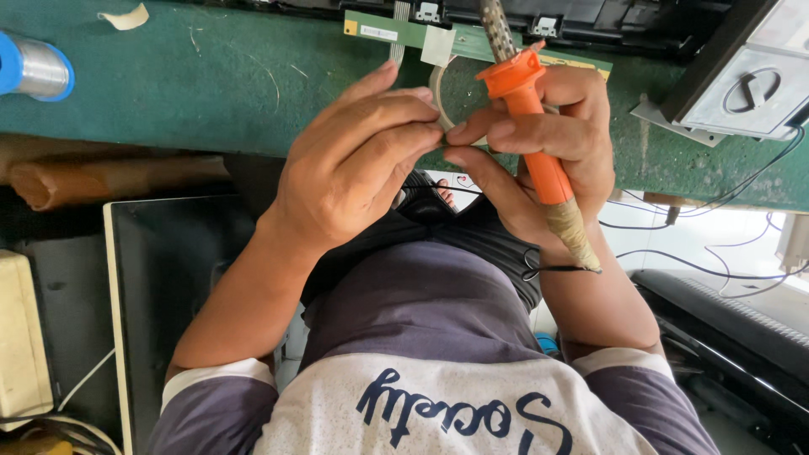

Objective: The person uses a soldering iron and solder wire to attach a small wire to a green circuit board. They hold the wire in place with one hand while applying heat and solder with the other, repeating the process on different points of the board.

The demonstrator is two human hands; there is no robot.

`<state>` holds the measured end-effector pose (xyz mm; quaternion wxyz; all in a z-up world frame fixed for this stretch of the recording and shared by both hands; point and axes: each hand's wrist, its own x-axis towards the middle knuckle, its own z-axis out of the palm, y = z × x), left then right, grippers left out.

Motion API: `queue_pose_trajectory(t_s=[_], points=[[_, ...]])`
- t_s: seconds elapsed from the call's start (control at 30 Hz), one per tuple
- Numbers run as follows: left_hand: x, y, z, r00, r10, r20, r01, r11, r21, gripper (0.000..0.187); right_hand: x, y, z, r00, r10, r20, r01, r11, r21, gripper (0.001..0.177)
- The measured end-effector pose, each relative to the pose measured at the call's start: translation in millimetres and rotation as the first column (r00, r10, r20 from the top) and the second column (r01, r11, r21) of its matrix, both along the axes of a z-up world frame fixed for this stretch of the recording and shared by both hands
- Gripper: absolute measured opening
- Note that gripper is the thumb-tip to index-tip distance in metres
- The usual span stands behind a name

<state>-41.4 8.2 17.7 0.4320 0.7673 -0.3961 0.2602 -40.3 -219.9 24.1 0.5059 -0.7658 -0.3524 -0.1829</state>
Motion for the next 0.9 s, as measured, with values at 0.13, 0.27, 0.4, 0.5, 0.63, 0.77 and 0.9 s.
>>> queue_pose_trajectory(t_s=[0.13, 0.27, 0.4, 0.5, 0.63, 0.77, 0.9], points=[[-6, 1, -3, 0.987, -0.026, -0.161, 0.029, 0.999, 0.016, 0.011, -3, -3, -4, 0.999, -0.018, -0.028, 0.019, 0.999, 0.05, 0.048], [-3, -6, 3, 0.962, -0.075, -0.264, 0.059, 0.996, -0.07, 0.008, -5, -5, -6, 0.995, -0.027, -0.099, 0.036, 0.995, 0.092, 0.049], [2, -13, 2, 0.939, -0.065, -0.339, 0.03, 0.994, -0.107, 0.011, 3, -10, -9, 0.995, 0.001, -0.099, 0.011, 0.993, 0.114, 0.045], [8, -16, 0, 0.946, -0.058, -0.32, 0.015, 0.991, -0.134, 0.003, 5, -15, -8, 0.996, -0.048, -0.079, 0.052, 0.997, 0.055, 0.047], [19, -17, 1, 0.95, 0.034, -0.309, -0.077, 0.989, -0.129, 0.002, 9, -20, -14, 0.984, -0.125, -0.129, 0.144, 0.978, 0.153, 0.044], [37, -15, -7, 0.944, 0.142, -0.299, -0.177, 0.979, -0.097, 0.006, 13, -57, -32, 0.977, -0.192, -0.094, 0.198, 0.978, 0.07, 0.043], [49, -19, -13, 0.924, 0.217, -0.316, -0.228, 0.974, 0.0, 0.008, 8, -74, -53, 0.981, -0.196, -0.011, 0.194, 0.96, 0.2, 0.028]])
